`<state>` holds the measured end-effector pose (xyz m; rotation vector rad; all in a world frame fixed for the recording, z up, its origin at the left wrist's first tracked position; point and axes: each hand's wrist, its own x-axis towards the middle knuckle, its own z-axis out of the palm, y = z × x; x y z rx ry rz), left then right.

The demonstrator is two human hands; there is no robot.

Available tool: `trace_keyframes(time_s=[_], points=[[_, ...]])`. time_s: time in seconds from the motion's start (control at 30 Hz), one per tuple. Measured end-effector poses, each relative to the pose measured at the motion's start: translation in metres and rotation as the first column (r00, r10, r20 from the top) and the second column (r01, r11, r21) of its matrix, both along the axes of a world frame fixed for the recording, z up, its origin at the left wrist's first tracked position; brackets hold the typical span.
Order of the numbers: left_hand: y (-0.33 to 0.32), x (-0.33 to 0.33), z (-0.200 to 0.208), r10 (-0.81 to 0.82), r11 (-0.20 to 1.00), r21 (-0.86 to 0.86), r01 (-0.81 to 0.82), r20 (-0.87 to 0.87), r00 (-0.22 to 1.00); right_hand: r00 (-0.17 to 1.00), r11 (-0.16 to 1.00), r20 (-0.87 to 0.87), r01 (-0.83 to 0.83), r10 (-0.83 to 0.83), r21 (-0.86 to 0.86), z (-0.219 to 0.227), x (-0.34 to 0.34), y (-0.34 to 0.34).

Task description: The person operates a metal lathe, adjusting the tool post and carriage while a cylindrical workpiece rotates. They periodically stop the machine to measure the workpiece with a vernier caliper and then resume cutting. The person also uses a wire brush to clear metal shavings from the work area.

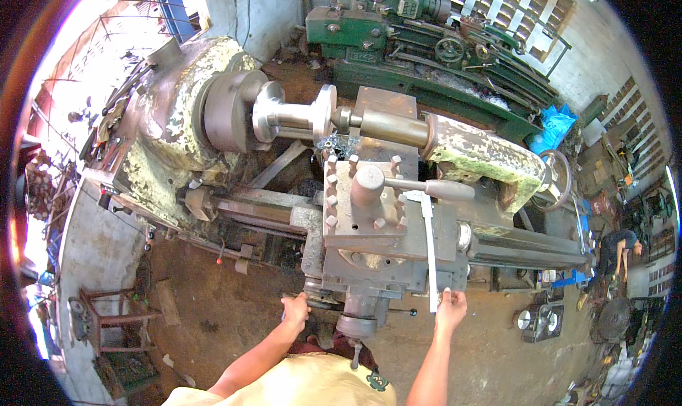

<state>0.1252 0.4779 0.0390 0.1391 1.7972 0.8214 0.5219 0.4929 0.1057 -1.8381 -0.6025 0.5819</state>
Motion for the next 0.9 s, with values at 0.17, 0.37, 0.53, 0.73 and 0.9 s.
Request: trace_keyframes(time_s=[0.17, 0.37, 0.53, 0.73, 0.9], points=[[-0.0007, -0.0023, -0.0007, -0.003, 1.000, 0.009, 0.003, 0.005, 1.000, 0.997, 1.000, 0.077, 0.008, -0.008, -0.002, -0.0001, -0.0003, 0.0004], [0.0004, -0.0063, -0.0070, 0.010, 1.000, 0.021, -0.011, 0.037, 0.999, 0.999, 1.000, 0.049, -0.001, 0.000, 0.006, 0.0027, -0.0013, 0.0003], [0.0006, -0.0062, -0.0082, 0.017, 1.000, 0.015, -0.018, 0.101, 0.995, 0.999, 1.000, 0.053, -0.007, 0.005, 0.026, 0.0051, -0.0030, -0.0002], [-0.0002, -0.0079, -0.0070, -0.006, 0.999, 0.046, -0.001, 0.147, 0.989, 0.999, 1.000, 0.033, -0.001, 0.002, -0.016, 0.0063, -0.0031, -0.0004], [-0.0004, -0.0096, -0.0085, -0.017, 1.000, 0.012, 0.016, 0.147, 0.989, 0.999, 1.000, 0.033, 0.002, -0.001, -0.013, 0.0049, -0.0016, 0.0010]])
